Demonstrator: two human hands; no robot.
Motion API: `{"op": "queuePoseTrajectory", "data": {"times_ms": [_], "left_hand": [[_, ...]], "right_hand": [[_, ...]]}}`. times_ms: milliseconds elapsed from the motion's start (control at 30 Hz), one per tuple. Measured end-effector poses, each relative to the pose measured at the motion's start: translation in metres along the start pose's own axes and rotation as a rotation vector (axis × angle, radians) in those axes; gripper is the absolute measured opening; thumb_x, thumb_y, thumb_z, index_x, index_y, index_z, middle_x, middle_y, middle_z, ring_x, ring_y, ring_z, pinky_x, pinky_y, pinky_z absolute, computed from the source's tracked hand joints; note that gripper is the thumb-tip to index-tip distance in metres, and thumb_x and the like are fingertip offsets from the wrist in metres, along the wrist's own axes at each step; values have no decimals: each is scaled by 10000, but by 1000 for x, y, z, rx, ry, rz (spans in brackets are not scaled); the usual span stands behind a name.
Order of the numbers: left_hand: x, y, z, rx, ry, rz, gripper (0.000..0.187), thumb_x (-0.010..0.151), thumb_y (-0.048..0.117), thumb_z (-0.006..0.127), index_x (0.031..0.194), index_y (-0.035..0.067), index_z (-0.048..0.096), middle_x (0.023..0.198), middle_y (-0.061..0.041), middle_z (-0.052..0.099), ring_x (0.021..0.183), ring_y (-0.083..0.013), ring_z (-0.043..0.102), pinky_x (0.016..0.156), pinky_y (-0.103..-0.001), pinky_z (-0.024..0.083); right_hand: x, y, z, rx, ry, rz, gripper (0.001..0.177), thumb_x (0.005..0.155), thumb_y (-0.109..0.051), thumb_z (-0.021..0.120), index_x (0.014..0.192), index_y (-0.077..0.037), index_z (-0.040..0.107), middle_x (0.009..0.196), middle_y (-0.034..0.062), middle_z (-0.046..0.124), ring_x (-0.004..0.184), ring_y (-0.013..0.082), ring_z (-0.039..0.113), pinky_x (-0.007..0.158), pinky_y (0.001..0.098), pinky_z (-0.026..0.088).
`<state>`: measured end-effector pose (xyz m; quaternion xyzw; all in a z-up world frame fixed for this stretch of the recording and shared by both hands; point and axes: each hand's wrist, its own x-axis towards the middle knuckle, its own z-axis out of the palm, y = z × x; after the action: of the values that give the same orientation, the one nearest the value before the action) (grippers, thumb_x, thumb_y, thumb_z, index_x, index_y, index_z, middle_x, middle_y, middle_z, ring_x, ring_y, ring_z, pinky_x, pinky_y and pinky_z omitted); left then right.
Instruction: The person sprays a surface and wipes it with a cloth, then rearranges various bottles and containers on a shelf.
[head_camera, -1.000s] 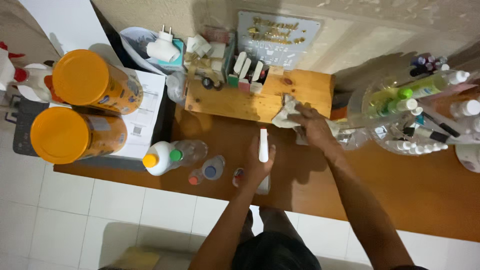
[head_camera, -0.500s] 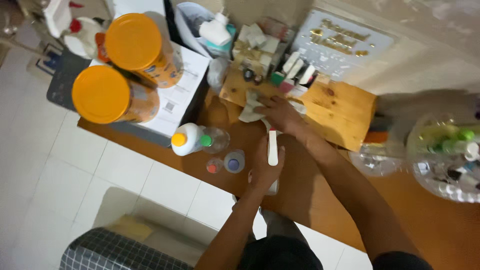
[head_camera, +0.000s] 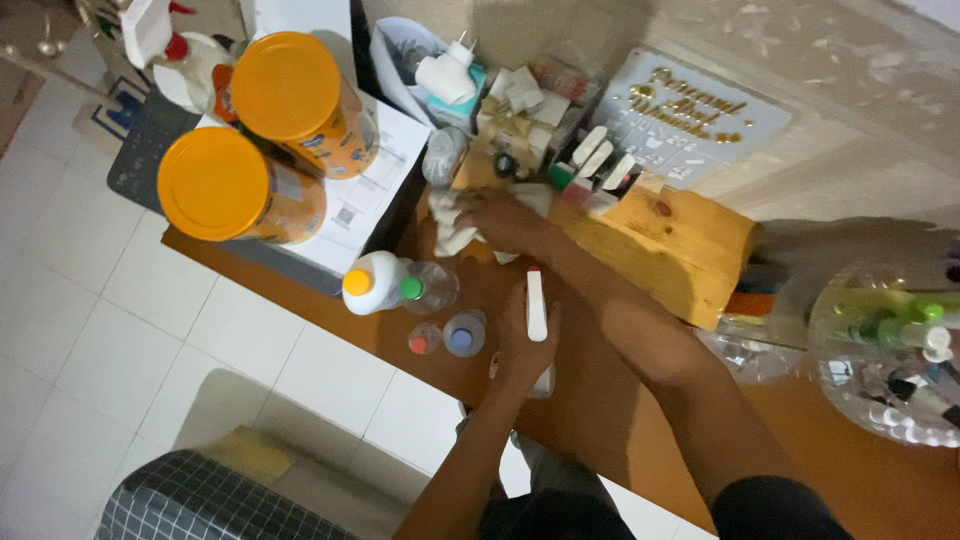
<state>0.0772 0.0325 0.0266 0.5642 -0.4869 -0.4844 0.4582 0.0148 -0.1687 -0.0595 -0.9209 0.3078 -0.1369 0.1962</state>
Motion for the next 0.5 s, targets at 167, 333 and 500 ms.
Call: {"op": "queuePoseTrajectory", "data": {"times_ms": [167,333,500], "left_hand": [[-8,0,4,19,-55,8,313,936,128,686,1205,8,581,908,-128,655,816,-238,662,738,-374,547],[-10,0,16,22,-136,29,323,940,124,682,1221,4,577,935,-134,658,838,-239,665,758,-373,551],[-12,-9,43,15,-252,65,334,944,120,679,1238,1,573,963,-139,662,859,-239,668,778,-372,555]], "right_hand": [[-20,-9,-14,121,42,-3,355,752,6,713,1077,-136,733,1374,113,620,1311,361,531,1084,491,406],[-140,-24,-59,254,-21,511,453,821,16,695,1214,-207,720,1377,62,644,1278,310,582,1080,415,478],[-247,-48,-75,15,316,527,474,727,43,738,1145,-179,746,1370,101,664,1315,334,582,1085,483,416]]}}
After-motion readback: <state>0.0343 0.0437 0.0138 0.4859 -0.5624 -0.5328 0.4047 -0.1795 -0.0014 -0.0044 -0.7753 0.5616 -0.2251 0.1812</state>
